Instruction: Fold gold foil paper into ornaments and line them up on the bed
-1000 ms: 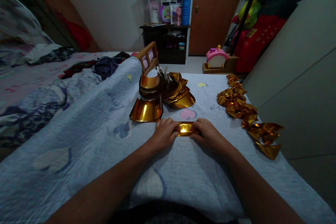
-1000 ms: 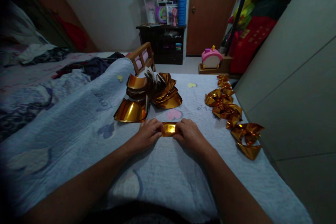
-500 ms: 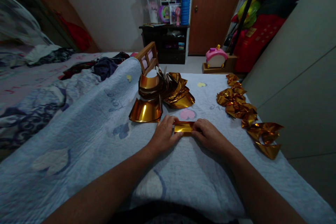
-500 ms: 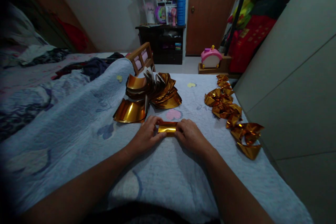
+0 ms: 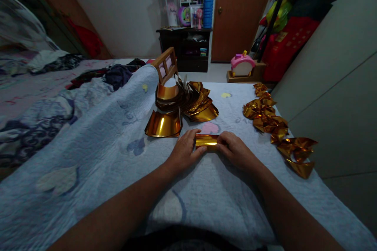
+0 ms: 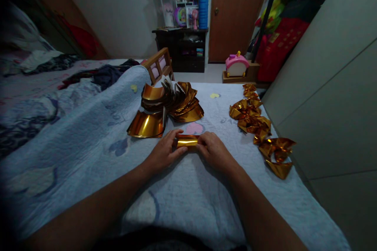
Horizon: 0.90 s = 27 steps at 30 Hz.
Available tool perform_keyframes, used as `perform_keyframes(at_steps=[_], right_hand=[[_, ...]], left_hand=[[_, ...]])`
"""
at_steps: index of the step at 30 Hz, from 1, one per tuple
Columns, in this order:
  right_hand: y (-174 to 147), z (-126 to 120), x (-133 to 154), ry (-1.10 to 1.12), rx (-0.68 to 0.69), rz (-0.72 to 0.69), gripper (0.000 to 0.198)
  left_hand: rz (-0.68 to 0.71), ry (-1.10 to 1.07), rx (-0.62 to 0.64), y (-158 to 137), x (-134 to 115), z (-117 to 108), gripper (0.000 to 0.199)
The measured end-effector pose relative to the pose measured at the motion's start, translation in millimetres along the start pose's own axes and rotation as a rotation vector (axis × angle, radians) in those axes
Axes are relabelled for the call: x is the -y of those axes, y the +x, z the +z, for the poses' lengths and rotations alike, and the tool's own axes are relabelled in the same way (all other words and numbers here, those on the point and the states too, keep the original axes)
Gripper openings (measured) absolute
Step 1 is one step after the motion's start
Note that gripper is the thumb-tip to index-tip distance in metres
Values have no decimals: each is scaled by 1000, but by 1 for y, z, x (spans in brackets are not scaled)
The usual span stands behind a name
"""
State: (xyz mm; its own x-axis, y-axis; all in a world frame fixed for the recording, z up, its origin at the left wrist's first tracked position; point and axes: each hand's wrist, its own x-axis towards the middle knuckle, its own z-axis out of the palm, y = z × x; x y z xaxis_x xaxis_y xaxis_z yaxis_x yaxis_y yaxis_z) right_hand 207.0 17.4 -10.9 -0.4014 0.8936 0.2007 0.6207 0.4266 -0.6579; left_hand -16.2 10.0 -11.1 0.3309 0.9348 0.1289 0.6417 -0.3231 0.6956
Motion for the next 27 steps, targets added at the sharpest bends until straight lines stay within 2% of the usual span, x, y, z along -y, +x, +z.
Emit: perform_keyframes(at_steps=[8,16,21,25,27], right_hand=[[0,-2,1,-1,-41,-28,11],[0,-2,3,17,-23,-27,11],[0,-1,1,31,-99,-46,9],[0,0,-2,36,-172,-43,31],[0,0,-2,41,-192,-36,42]], left_hand=[[-6,-84,43,-3,-4,-2,56],[12,-110,79,-3,-5,-2,57],[24,-121,84,-3,-6,-4,45],[79,-95,73,-1,-9,-6,23],[86,-72,73,-1,-9,-7,18]])
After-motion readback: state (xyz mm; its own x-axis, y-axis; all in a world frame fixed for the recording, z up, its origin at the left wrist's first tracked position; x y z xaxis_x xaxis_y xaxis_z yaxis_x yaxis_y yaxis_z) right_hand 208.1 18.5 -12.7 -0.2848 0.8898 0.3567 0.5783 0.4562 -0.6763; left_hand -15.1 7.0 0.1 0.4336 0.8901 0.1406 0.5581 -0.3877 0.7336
